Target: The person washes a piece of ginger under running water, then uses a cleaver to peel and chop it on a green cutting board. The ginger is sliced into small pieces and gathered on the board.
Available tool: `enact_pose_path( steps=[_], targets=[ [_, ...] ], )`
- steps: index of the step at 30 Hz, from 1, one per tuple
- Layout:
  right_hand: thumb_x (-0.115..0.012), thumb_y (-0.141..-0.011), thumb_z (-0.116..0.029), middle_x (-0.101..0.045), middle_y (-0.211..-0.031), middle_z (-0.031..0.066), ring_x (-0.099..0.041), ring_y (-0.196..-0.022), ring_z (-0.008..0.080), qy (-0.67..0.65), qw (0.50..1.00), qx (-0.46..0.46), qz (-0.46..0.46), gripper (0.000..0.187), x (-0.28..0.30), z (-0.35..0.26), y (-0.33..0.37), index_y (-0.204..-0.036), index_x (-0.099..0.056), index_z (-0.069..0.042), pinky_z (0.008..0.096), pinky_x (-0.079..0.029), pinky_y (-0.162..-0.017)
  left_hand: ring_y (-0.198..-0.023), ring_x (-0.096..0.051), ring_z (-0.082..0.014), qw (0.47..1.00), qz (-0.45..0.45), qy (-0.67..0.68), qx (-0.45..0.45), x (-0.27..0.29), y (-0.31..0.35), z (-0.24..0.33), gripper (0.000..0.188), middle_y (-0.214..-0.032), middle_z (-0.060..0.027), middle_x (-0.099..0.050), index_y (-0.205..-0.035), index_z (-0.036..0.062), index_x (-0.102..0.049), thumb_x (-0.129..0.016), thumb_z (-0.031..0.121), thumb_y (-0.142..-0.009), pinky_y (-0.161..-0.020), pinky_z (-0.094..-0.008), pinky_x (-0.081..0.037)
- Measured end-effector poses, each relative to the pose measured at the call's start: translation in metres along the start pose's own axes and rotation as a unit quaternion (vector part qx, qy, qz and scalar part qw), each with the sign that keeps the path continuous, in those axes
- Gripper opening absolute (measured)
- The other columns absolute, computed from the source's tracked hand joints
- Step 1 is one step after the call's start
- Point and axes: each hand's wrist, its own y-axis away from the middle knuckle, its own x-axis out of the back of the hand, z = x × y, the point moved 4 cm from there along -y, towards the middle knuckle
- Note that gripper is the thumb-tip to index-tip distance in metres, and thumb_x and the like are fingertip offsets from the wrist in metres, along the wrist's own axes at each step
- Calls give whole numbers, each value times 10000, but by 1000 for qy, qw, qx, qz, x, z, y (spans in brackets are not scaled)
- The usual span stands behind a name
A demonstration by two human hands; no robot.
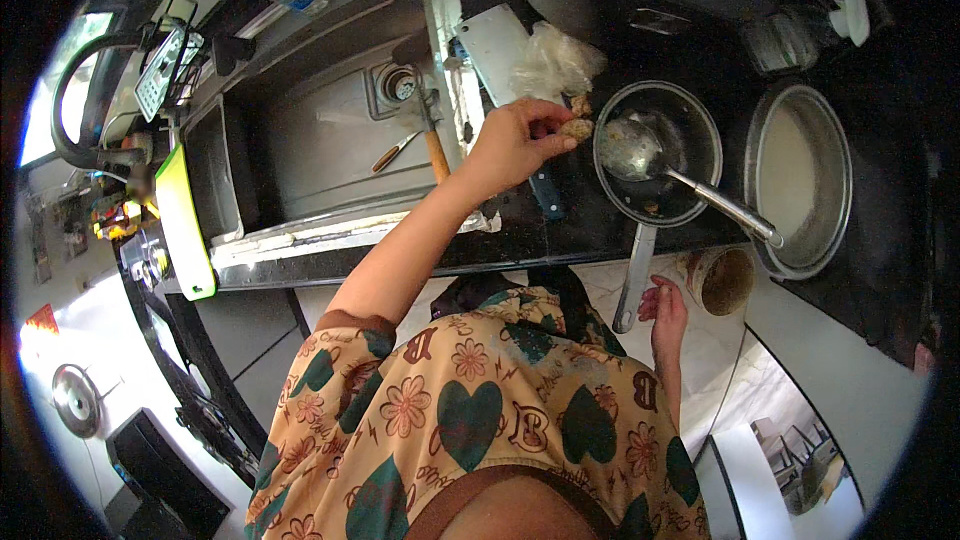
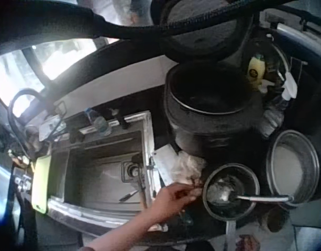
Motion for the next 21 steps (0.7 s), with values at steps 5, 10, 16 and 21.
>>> enact_pose_path(
  steps=[5, 10, 16, 21],
  targets=[
    [-463, -1012, -281, -602, -827, 53, -572, -687, 127, 44, 996, -67, -38, 331, 5, 75, -5, -1161, -569, -6, 284, -475, -609, -755, -517, -92, 859, -85, 452, 225, 14, 44, 14, 397, -926, 0, -574, -1284, 70, -549, -633, 200, -919, -626, -241, -462],
    [-517, -981, -265, -645, -911, 112, -623, -793, 225, 132, 979, -92, -122, 320, 3, 139, -11, -1133, -587, 7, 364, -482, -697, -756, -505, -102, 699, -103, 676, 209, 20, 88, 1, 444, -976, -44, -576, -1308, 8, -478, -588, 226, -937, -626, -251, -438],
    [-591, -892, -210, -624, -1071, 211, -621, -928, 374, 539, 811, 54, -223, 322, -59, 92, 2, -1156, -587, -26, 456, -490, -824, -762, -521, -111, 690, -59, 708, 136, 60, 150, -6, 499, -1139, -131, -592, -1337, -4, -439, -603, 225, -926, -643, -256, -455],
    [-603, -866, -194, -632, -1082, 191, -624, -948, 367, 602, 754, 101, -242, 329, -124, 50, 48, -1157, -586, -44, 441, -502, -817, -788, -581, -109, 755, -2, 651, 70, 121, 229, -13, 473, -1168, -143, -607, -1318, 2, -461, -602, 227, -926, -661, -248, -507]
  ],
)
